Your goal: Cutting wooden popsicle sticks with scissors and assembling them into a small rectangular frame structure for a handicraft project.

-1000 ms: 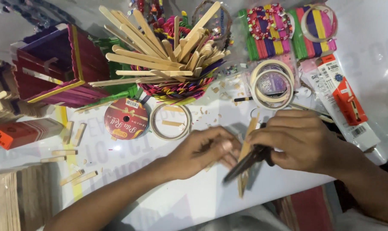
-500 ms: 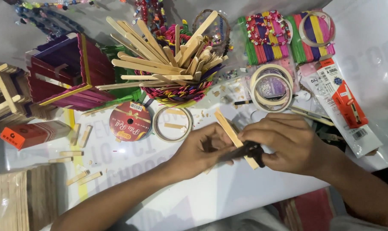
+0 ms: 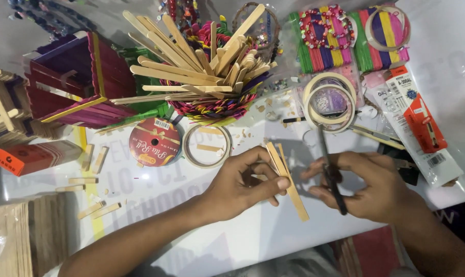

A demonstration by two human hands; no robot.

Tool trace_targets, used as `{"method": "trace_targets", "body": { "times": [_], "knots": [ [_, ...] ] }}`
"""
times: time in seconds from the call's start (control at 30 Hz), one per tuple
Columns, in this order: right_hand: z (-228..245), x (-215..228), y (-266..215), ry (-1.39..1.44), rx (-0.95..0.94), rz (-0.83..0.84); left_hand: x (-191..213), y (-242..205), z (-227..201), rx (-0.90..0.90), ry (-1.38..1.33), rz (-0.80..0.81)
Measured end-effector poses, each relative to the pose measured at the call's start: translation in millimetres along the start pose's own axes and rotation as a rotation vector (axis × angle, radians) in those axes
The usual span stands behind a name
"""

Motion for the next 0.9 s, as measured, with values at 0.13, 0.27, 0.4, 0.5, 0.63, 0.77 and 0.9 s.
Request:
{"method": "trace_targets", "body": {
  "times": [0.13,0.27,0.4,0.5,0.63,0.77,0.9],
  "knots": [
    [-18,10,-50,-0.118,-0.327,0.054,0,-4,-9,-0.042,-0.021,0.027],
    [-25,5,-92,-0.054,-0.410,0.166,2,-5,-16,-0.125,0.127,-0.035],
    [-19,-14,-97,-0.125,-0.226,0.131,3,-4,-6,-0.199,-0.003,-0.103],
    [-16,-25,-96,-0.157,-0.190,0.128,7,-7,6,-0.232,-0.045,-0.094],
    [-19,-36,-92,-0.164,-0.154,0.151,4,-9,-3,-0.208,-0.068,-0.054],
    [-18,-41,-84,-0.071,-0.127,0.175,5,-10,2,-0.220,-0.086,-0.040],
    [-18,-45,-79,-0.093,-0.120,0.184,10,-10,16,-0.221,-0.038,-0.054]
  ]
}}
Point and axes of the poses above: each hand's wrist, its own y-axis towards the middle knuckle, its own x-axis out of the back of the hand, z = x × y, the point moved 2 cm from there along y, towards the middle knuckle, and after that the axes turned 13 degrees about z, right-handed, at the moved point
